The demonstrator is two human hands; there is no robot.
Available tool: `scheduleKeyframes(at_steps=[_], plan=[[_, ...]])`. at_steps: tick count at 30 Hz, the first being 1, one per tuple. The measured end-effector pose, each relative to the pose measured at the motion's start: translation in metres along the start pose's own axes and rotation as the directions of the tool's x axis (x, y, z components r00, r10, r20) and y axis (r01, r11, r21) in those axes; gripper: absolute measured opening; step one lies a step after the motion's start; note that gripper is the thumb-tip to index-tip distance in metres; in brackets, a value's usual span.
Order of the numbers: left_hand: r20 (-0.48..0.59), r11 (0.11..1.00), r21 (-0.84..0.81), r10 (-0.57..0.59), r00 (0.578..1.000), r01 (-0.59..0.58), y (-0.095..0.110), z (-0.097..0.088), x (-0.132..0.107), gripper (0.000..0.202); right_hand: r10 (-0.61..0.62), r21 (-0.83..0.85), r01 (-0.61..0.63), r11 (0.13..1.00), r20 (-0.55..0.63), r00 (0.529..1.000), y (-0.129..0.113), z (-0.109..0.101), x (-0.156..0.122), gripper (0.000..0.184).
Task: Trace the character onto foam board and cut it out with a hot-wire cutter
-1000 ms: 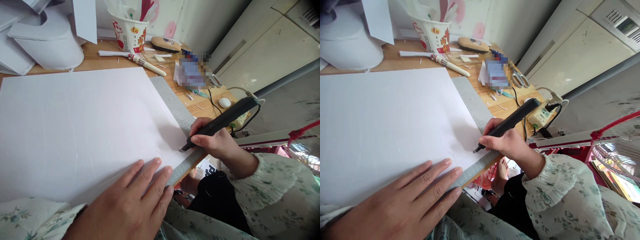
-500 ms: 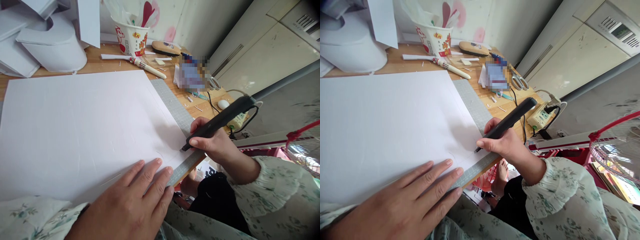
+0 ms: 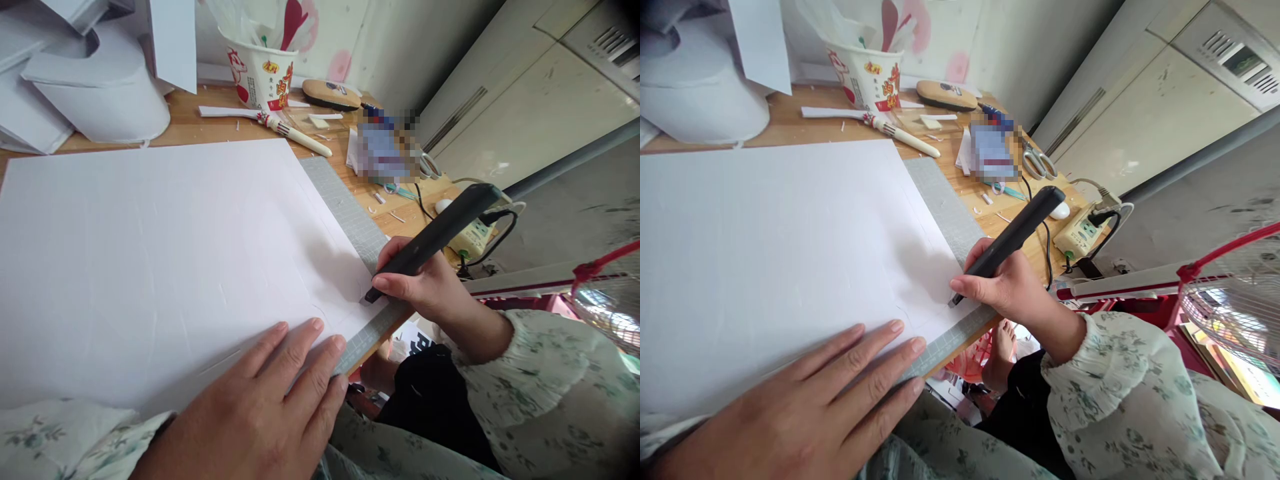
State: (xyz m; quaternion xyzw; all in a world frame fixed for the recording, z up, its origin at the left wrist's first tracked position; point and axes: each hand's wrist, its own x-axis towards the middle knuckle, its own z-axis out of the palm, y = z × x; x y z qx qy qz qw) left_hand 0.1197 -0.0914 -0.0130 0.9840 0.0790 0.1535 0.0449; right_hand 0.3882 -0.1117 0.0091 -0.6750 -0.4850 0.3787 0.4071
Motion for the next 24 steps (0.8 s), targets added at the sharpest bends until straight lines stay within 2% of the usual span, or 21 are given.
scheduleKeyframes(at_steps=[10,16,19,24], plan=[[-0.021,1.0,-0.007,0.004,1.0,-0.004,0.001,0.003,0.0,0.036,0.055,0.106,-0.067,0.992,0.107,0.993,0.001,-0.003,0.007,0.038],[-0.02,1.0,-0.009,0.004,1.0,-0.004,0.001,0.004,-0.002,0.036,0.057,0.121,-0.068,0.99,0.091,0.994,0.003,-0.003,0.009,0.04],[-0.021,1.0,-0.004,0.014,1.0,-0.014,0.001,0.003,-0.002,0.036,0.041,0.091,-0.05,0.995,0.102,0.994,0.001,-0.004,0.011,0.041],[-0.028,1.0,0.012,0.021,0.999,-0.02,0.0,0.003,-0.001,0.039,-0.055,0.001,0.056,0.998,0.131,0.99,-0.004,-0.006,0.016,0.042]])
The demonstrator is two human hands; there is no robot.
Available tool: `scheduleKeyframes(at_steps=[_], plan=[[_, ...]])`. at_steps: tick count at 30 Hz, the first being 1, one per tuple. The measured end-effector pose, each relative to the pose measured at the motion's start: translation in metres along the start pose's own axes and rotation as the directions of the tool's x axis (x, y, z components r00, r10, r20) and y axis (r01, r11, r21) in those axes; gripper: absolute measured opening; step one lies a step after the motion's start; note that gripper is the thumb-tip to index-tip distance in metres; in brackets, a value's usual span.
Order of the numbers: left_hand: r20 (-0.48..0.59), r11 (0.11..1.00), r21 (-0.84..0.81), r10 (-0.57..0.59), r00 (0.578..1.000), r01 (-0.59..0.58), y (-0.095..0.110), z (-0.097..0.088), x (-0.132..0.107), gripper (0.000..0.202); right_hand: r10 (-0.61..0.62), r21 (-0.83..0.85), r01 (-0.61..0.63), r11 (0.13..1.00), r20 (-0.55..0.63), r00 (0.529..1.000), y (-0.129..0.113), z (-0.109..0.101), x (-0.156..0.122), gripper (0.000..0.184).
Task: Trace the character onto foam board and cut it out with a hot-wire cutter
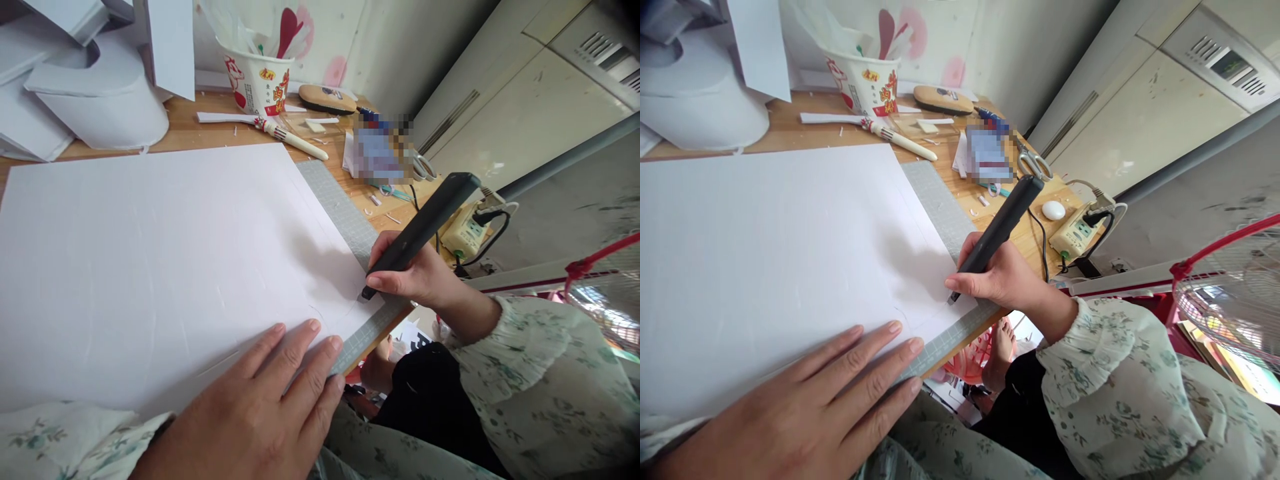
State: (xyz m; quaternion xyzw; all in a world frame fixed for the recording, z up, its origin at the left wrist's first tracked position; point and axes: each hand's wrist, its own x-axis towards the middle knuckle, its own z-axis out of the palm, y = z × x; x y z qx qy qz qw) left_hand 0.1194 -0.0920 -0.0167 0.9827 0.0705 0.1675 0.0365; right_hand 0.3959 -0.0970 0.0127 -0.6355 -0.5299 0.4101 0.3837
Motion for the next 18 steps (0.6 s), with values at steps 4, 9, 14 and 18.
scheduleKeyframes(at_steps=[4,9,14,18], plan=[[0.004,1.0,-0.011,0.006,1.0,-0.006,-0.001,0.001,-0.001,0.037,-0.065,-0.009,0.066,0.998,0.015,0.998,0.001,-0.001,0.003,0.04],[0.001,1.0,-0.016,0.008,1.0,-0.008,-0.001,0.004,-0.004,0.035,-0.115,-0.068,0.119,0.991,0.057,0.992,0.004,-0.004,0.007,0.039],[-0.001,1.0,0.011,0.02,1.0,-0.02,-0.002,0.005,-0.003,0.034,-0.103,-0.087,0.111,0.99,0.095,0.99,0.005,-0.006,0.01,0.04],[-0.004,1.0,0.022,0.016,1.0,-0.016,-0.002,0.003,-0.002,0.035,-0.101,-0.075,0.109,0.991,0.106,0.989,0.005,-0.008,0.012,0.038]])
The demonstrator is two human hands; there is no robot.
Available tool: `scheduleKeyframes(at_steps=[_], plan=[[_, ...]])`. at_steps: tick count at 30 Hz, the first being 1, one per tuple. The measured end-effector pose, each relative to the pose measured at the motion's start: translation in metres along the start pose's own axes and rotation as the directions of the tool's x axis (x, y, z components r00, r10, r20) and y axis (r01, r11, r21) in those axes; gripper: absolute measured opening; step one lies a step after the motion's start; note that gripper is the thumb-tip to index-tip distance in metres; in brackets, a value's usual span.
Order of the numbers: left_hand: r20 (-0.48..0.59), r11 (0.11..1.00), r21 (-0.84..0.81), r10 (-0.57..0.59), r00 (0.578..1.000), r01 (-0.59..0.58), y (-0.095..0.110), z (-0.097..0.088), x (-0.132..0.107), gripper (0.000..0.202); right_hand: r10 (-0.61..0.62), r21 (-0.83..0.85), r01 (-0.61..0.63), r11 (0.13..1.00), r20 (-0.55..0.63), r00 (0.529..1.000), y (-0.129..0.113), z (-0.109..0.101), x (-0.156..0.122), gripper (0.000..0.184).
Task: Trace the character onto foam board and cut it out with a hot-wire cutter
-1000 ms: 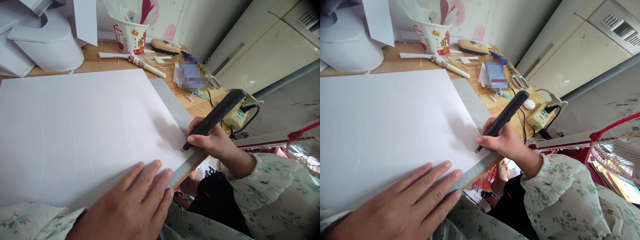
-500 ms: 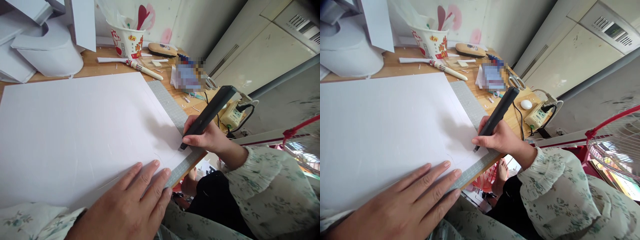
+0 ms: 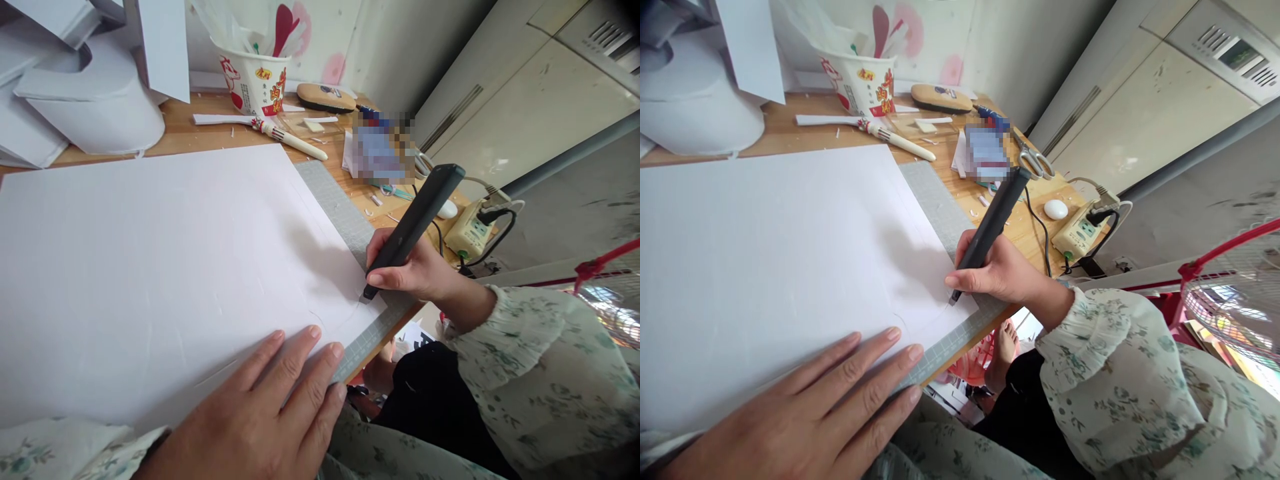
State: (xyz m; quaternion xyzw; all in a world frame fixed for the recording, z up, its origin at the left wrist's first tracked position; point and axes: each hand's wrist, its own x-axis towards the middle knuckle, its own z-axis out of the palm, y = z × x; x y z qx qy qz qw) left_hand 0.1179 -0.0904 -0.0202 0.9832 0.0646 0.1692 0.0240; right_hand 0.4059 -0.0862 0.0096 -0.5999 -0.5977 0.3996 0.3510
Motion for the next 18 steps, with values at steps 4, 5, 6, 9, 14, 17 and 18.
scheduleKeyframes(at_steps=[4,5,6,9,14,17,18], plan=[[0.01,1.0,-0.004,-0.005,1.0,0.005,0.001,-0.0012,-0.0019,0.033,0.026,-0.008,-0.026,1.0,0.015,1.0,-0.0007,-0.0016,0.0017,0.039],[0.01,1.0,-0.011,-0.011,1.0,0.011,0.0012,-0.0011,-0.0023,0.033,0.034,-0.015,-0.034,0.999,0.018,0.999,-0.0011,-0.0019,0.0022,0.04],[0.011,1.0,-0.019,-0.017,1.0,0.017,0.0013,-0.0009,-0.0026,0.033,0.04,-0.025,-0.04,0.999,0.023,0.999,-0.0015,-0.0023,0.0028,0.04],[0.007,0.999,-0.034,-0.016,1.0,0.017,0.0014,0.0,-0.0023,0.035,0.043,-0.059,-0.041,0.997,0.041,0.998,-0.0026,-0.003,0.0048,0.042],[0.014,1.0,-0.02,-0.01,1.0,0.01,0.0014,-0.0006,-0.0004,0.035,0.026,-0.072,-0.021,0.997,0.074,0.997,-0.0032,-0.0034,0.0078,0.042],[0.009,1.0,-0.016,-0.008,1.0,0.008,0.0013,-0.0005,-0.0005,0.035,0.023,-0.044,-0.018,0.999,0.102,0.994,-0.0032,-0.0037,0.0095,0.041],[0.009,1.0,-0.013,-0.006,1.0,0.006,0.0012,-0.0002,-0.0007,0.034,0.027,-0.03,-0.024,0.999,0.111,0.993,-0.0033,-0.0038,0.0101,0.041]])
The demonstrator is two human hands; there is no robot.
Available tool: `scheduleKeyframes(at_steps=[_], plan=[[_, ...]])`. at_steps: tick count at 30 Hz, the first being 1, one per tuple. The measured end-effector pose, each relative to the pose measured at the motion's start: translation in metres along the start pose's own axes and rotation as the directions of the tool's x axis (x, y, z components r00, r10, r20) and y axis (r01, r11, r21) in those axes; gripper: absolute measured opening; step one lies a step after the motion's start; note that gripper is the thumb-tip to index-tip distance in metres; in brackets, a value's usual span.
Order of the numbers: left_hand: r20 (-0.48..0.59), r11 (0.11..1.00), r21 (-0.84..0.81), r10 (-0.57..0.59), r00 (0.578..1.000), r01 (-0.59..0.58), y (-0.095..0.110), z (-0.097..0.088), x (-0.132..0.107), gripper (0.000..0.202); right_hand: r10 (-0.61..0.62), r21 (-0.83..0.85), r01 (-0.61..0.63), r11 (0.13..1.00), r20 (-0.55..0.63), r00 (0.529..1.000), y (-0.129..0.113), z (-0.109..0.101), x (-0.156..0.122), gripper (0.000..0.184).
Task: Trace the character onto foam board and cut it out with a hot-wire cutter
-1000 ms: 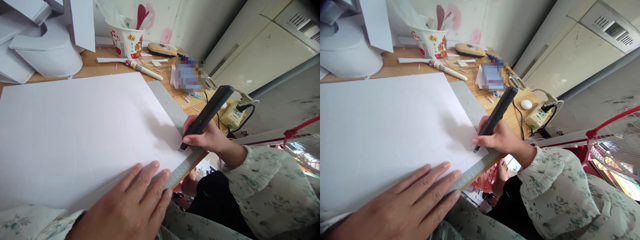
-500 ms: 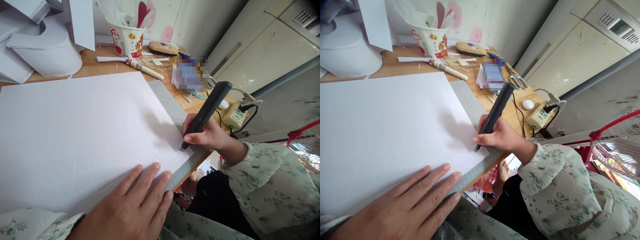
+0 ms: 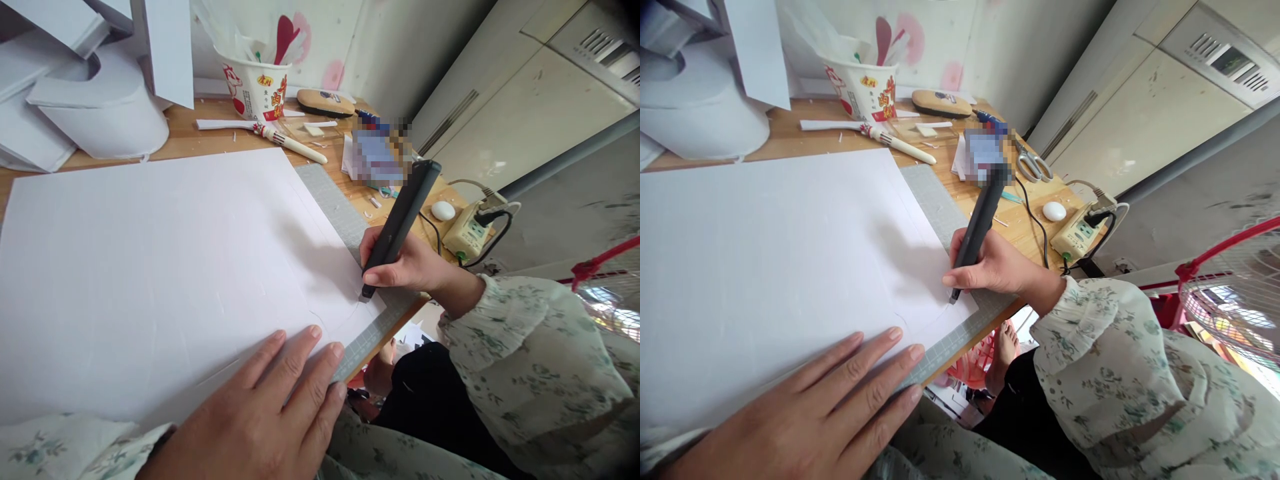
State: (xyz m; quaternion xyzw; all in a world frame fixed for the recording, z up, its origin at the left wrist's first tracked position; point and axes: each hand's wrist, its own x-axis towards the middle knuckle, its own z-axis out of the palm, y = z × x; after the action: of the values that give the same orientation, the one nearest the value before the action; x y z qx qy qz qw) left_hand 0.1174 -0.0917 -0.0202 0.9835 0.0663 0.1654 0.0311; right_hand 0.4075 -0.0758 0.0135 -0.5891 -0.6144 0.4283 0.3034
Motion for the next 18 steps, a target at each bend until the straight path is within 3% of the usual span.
scheduleKeyframes(at_steps=[9,18], plan=[[-0.024,0.999,0.047,0.011,1.0,-0.01,-0.0013,0.0054,-0.0033,0.028,0.111,0.181,-0.135,0.974,0.136,0.985,0.0016,-0.0013,0.0062,0.041],[-0.037,0.999,0.042,0.013,0.999,-0.011,-0.0009,0.0066,-0.0034,0.026,0.137,0.24,-0.171,0.956,0.154,0.979,-0.0006,-0.0014,0.0088,0.042]])
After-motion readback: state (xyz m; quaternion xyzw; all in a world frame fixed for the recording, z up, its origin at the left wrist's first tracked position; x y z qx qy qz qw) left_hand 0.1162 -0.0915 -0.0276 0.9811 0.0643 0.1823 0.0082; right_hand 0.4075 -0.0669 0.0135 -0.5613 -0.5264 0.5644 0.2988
